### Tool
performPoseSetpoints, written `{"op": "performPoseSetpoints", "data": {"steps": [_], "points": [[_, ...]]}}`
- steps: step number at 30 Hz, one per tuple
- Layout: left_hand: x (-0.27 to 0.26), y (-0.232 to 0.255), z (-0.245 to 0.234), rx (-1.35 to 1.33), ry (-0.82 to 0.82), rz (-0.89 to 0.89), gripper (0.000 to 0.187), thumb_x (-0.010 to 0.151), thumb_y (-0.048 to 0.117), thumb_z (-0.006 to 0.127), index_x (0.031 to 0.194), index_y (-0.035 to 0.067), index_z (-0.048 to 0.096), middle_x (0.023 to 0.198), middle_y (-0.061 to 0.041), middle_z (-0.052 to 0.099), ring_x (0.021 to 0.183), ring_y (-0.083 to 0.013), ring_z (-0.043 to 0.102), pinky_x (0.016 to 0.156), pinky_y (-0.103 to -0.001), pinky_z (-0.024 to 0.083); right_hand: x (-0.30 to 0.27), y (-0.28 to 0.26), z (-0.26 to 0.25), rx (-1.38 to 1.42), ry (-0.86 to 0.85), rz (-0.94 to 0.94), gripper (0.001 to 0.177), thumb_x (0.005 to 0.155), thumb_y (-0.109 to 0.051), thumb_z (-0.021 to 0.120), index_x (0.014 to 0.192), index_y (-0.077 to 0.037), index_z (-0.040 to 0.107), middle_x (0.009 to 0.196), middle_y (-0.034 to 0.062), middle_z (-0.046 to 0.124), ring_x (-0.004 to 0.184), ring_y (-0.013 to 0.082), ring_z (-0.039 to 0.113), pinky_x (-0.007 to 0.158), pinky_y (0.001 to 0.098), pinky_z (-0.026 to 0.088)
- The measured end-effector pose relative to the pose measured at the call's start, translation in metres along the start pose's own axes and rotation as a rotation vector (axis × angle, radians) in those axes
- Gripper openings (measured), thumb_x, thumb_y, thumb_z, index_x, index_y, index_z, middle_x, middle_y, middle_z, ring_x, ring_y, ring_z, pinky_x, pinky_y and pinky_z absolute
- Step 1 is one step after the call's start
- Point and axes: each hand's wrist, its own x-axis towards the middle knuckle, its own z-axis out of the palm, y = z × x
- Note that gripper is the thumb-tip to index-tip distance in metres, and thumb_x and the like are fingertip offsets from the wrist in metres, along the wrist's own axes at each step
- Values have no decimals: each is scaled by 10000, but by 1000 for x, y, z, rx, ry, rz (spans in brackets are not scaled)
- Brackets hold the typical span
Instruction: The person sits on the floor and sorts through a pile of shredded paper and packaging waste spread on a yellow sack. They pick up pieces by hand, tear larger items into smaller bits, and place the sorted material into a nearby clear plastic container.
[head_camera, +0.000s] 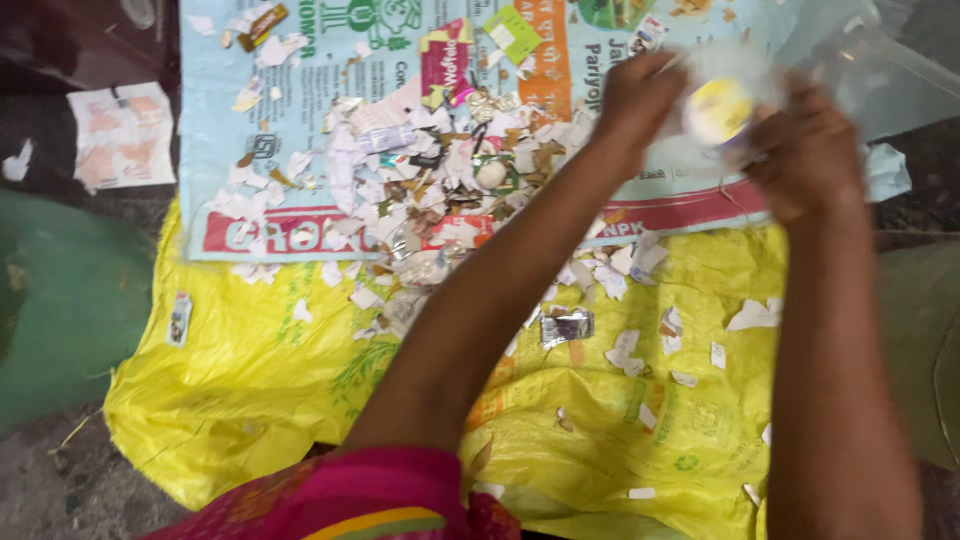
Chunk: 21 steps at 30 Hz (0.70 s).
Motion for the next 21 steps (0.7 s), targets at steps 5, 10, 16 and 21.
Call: {"op": "performPoseSetpoints", "data": {"steps": [5,10,16,21], "points": [[33,-9,137,-123,-121,-139,220,828,218,655,965,50,696,646,-41,607,530,-131,593,471,-349,563,40,0,-83,248,168,-6,367,1013,1,618,1376,-41,582,1079,80,681,900,215,682,730,374,584],[48,-39,182,-1,-186,-203,307,861,307,662,857,4,712,630,-88,628,524,-178,619,464,-386,561,68,8,-133,439,236,-43,236,1075,-39,617,1308,-33,579,1097,96,666,967,250,680,835,408,590],[54,-63,63,336,-93,115,411,826,421,659,790,16,719,636,-57,685,556,-158,674,509,-373,547,53,16,-74,407,-130,-74,109,1148,-88,616,1226,-24,576,1118,115,649,1046,291,677,961,448,597],[22,-48,-79,1172,-218,487,310,822,301,612,640,76,724,699,-153,714,695,-349,701,665,-476,542,9,53,28,-377,-272,164,267,1044,-198,512,1181,-30,668,1122,83,749,950,206,738,837,365,607]]}}
